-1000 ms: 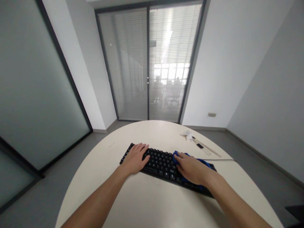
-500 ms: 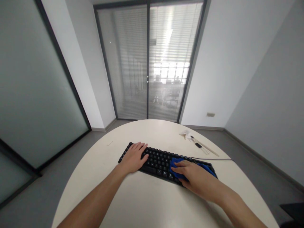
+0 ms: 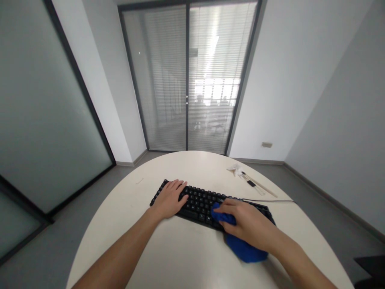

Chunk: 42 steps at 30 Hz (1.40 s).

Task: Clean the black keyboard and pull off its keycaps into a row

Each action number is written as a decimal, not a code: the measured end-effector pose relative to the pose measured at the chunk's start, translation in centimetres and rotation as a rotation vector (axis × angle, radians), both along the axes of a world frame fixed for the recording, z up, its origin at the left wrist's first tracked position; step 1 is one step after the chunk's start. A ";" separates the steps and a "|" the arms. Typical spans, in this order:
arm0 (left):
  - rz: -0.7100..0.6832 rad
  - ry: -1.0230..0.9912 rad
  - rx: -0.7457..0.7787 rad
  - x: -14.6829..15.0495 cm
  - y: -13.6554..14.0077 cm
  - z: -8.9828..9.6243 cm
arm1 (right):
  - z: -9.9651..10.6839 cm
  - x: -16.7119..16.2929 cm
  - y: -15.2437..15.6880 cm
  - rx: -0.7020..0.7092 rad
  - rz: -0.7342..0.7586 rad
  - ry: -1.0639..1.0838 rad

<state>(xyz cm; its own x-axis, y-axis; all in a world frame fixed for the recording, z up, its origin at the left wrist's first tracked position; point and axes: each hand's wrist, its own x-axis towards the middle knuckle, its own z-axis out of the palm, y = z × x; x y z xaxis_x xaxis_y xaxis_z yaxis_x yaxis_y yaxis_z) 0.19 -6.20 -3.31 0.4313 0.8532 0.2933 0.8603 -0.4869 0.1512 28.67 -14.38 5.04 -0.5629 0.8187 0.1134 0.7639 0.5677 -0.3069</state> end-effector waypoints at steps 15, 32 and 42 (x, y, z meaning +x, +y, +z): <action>0.002 0.004 0.002 0.2 -0.2 0.3 | -4.4 -0.2 2.9 0.163 0.091 0.094; -0.029 0.020 0.034 0.2 0.0 0.1 | -4.6 -2.6 1.4 0.177 0.337 0.090; -0.045 0.021 0.024 -0.1 0.4 -0.3 | -6.2 -5.3 0.3 0.286 0.390 0.047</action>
